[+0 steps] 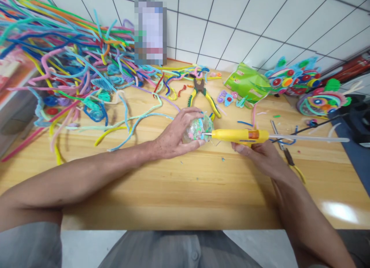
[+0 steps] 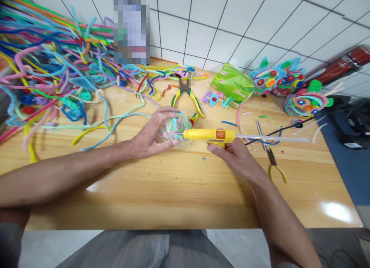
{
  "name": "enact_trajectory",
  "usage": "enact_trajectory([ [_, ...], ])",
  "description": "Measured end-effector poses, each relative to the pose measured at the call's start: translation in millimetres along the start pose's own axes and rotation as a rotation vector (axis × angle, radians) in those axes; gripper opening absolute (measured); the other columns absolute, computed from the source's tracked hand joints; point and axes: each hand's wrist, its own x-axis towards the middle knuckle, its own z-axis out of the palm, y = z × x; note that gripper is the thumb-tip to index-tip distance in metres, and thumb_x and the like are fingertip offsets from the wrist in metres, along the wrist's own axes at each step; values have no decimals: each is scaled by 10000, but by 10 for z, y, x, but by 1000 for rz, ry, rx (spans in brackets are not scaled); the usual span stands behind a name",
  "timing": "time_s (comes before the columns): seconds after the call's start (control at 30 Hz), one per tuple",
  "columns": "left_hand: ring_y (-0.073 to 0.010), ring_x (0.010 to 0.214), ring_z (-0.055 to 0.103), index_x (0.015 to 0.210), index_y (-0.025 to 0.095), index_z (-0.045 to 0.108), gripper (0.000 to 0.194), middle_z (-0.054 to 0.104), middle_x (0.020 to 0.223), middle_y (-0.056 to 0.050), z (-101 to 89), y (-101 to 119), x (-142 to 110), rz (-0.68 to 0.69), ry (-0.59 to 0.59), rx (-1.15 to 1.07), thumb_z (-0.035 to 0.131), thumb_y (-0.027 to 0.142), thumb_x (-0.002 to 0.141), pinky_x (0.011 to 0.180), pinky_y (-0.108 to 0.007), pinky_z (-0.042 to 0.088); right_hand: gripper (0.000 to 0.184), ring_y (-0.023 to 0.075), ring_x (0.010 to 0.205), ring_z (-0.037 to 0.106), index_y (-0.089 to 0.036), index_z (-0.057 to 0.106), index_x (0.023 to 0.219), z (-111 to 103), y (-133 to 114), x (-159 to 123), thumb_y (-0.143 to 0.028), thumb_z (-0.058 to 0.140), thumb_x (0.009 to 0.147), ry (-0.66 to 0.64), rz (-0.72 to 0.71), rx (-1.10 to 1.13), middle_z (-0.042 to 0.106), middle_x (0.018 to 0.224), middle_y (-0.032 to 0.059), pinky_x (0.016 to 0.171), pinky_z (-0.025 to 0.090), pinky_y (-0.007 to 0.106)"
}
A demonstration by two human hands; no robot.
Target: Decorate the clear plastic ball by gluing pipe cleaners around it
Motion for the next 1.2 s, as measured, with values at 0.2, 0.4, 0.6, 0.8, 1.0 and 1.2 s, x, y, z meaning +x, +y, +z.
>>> enact_trajectory([
  [0.2,-342,1454,544,1549,274,413,698,548,1510,-180,-9,8,3,-9,-5,-4,763,411,960,1200,-588,491,514,192,688,557,-246,669,789,-11,-40,13,-748,751,866,24,11,19,624,734,15,621,477,319],
  [0.4,-347,1456,541,1545,270,423,693,546,1522,-183,-20,13,4,-31,-13,-12,764,405,957,1206,-589,485,512,192,692,577,-242,684,781,-23,-13,0,-740,782,844,51,11,37,646,745,18,615,492,315],
  [0.6,-334,1455,544,1540,269,407,689,542,1512,-183,-28,16,12,-20,-19,4,762,398,964,1201,-585,494,504,174,659,551,-236,673,778,-11,-6,-5,-723,760,875,14,-14,19,623,720,9,592,468,300],
  [0.8,-333,1452,545,1540,269,412,686,549,1506,-182,-9,6,3,-10,-6,10,759,415,967,1192,-588,503,501,198,710,604,-244,688,821,16,-64,13,-735,785,842,74,-12,43,658,765,21,630,520,315],
  [1.0,-324,1449,551,1534,260,420,671,549,1502,-185,-8,9,6,-2,-1,2,751,422,974,1195,-571,503,546,175,646,526,-239,669,768,2,-3,-8,-772,735,868,17,-1,2,610,703,12,573,453,298],
  [1.2,-344,1448,548,1542,282,413,698,548,1515,-176,-7,0,2,-16,-1,-14,771,399,954,1196,-590,493,536,183,660,570,-240,677,779,-9,-28,3,-764,744,868,28,-18,14,646,722,17,588,487,304],
])
